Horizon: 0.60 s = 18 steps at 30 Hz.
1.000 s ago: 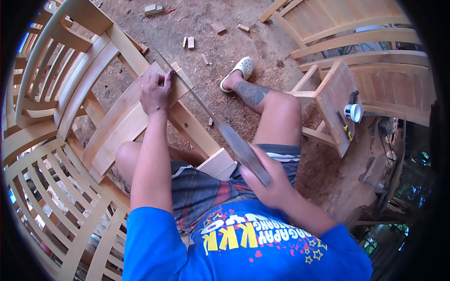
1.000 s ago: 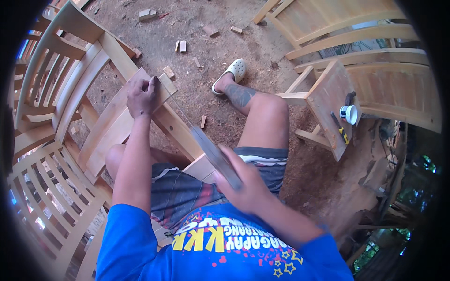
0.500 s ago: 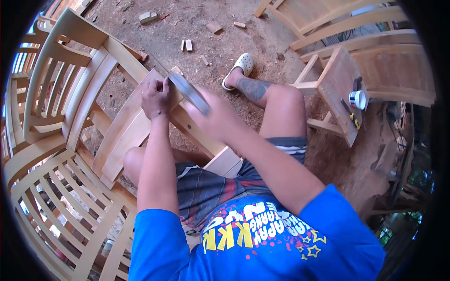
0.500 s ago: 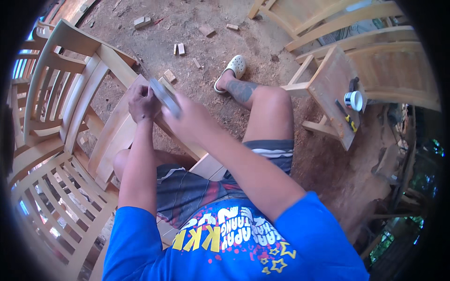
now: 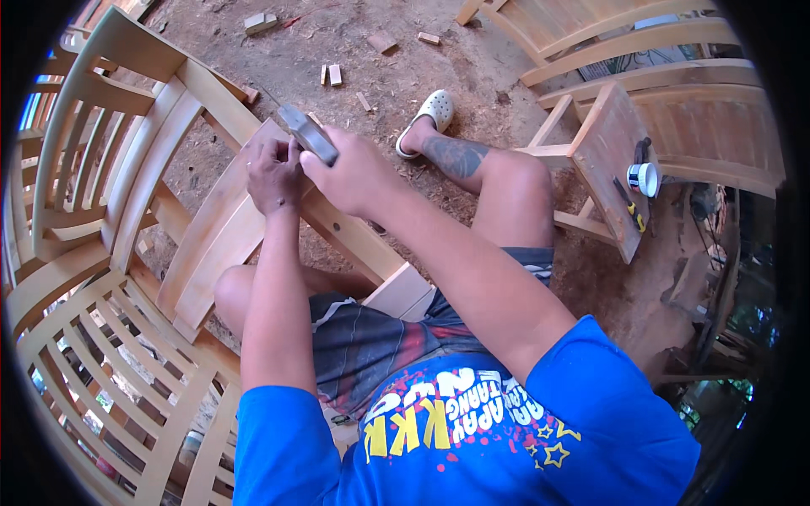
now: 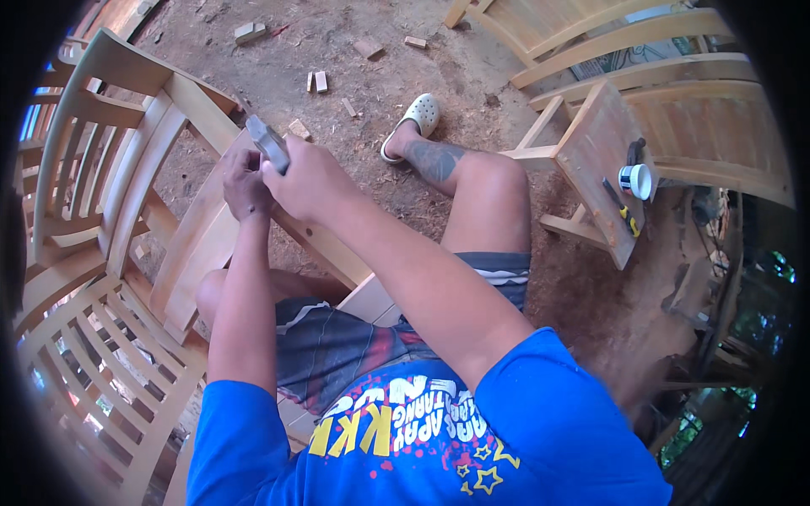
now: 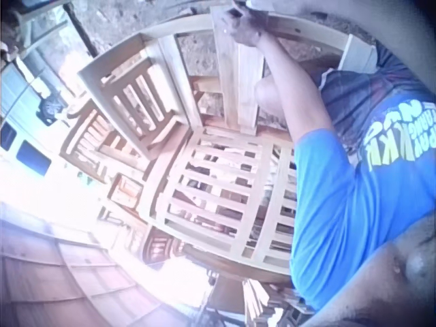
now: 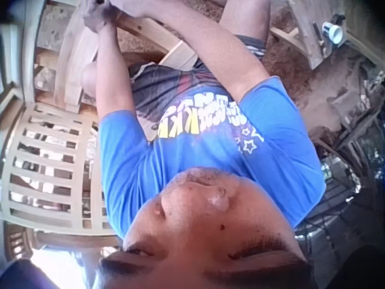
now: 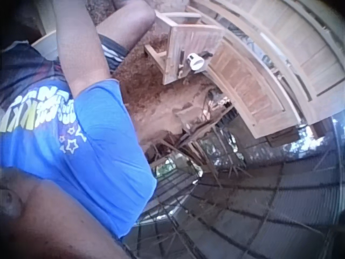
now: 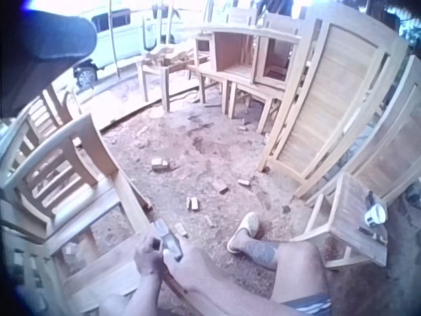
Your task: Measure, mark, and saw wooden slats to fit into a furniture frame.
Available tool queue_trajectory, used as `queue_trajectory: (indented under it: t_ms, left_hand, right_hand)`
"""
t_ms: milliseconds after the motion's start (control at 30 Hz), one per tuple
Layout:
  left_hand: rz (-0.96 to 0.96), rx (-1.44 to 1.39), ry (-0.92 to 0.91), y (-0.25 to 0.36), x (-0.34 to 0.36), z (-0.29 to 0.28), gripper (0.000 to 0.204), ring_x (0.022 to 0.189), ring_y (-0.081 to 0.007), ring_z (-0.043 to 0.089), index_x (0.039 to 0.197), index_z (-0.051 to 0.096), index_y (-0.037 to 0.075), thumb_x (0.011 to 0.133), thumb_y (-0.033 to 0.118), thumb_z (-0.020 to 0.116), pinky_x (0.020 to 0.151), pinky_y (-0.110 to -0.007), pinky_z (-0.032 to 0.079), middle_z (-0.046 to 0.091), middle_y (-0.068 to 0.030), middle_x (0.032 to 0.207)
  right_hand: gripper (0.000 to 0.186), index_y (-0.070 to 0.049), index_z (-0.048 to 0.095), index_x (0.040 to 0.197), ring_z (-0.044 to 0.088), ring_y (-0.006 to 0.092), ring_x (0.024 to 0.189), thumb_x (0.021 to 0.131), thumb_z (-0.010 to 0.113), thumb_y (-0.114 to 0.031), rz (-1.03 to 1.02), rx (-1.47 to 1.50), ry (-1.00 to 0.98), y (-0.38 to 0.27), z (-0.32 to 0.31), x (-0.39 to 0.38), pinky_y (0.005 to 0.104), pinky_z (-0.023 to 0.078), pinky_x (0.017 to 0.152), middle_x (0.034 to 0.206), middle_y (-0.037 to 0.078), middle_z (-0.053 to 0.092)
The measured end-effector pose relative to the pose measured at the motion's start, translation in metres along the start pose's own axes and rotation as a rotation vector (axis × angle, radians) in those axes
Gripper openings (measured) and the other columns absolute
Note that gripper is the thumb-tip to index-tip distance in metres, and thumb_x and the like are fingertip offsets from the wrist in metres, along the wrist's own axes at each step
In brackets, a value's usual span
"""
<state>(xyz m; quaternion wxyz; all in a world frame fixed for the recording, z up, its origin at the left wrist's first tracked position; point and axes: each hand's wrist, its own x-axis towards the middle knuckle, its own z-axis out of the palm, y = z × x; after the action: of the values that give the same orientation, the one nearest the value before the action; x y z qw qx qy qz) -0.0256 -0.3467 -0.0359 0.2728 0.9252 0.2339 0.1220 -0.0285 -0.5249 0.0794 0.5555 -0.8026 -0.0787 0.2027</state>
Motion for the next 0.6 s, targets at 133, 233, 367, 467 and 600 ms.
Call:
queue_trajectory:
  t_ms: [133,233,367,467,600]
  left_hand:
    - [-0.054,0.077,0.004,-0.022,-0.002,-0.007,0.04,0.087,-0.0322,0.069,0.082,0.072,0.014,0.091,0.053,0.074,0.076,-0.047,0.056,0.071,-0.0049,0.092]
    - [-0.056,0.11,-0.008,-0.009,-0.006,-0.012,0.041,0.088,-0.0323,0.069,0.082,0.071,0.014,0.091,0.054,0.073,0.077,-0.047,0.055,0.071,-0.005,0.093]
    - [-0.015,0.096,0.006,0.005,-0.003,-0.014,0.042,0.089,-0.0325,0.069,0.083,0.071,0.014,0.092,0.055,0.072,0.078,-0.048,0.055,0.071,-0.0049,0.096]
    - [-0.045,0.098,-0.014,-0.007,-0.002,-0.009,0.041,0.089,-0.0328,0.069,0.083,0.071,0.014,0.092,0.054,0.073,0.077,-0.048,0.055,0.071,-0.0054,0.096]
    - [-0.037,0.061,-0.012,-0.004,0.0,0.0,0.041,0.089,-0.0328,0.069,0.082,0.071,0.014,0.092,0.054,0.073,0.076,-0.048,0.055,0.07,-0.0059,0.096]
  right_hand:
    - [0.048,0.0,0.057,0.134,0.07,0.0473,0.104,0.098,0.066,-0.031,0.047,-0.024,-0.02,-0.004,-0.005,-0.071,0.0514,0.055,0.087,0.106,0.03,0.071]
    - [0.06,0.003,0.045,0.149,0.074,0.037,0.109,0.097,0.068,-0.013,0.129,-0.022,-0.094,-0.037,-0.069,-0.194,0.0421,0.055,0.094,0.114,0.027,0.071]
    - [0.062,0.006,0.043,0.15,0.077,0.0267,0.1,0.096,0.069,-0.009,0.168,-0.089,-0.095,-0.045,-0.094,-0.243,0.038,0.057,0.087,0.108,0.021,0.074]
    - [0.055,0.003,0.047,0.148,0.075,0.0329,0.102,0.1,0.064,-0.015,-0.009,0.013,-0.028,-0.009,-0.048,-0.148,0.0401,0.056,0.088,0.108,0.022,0.073]
    - [0.037,-0.001,0.061,0.123,0.071,0.0443,0.098,0.098,0.063,-0.027,-0.018,0.027,-0.011,0.001,0.001,0.003,0.0488,0.055,0.085,0.098,0.026,0.072]
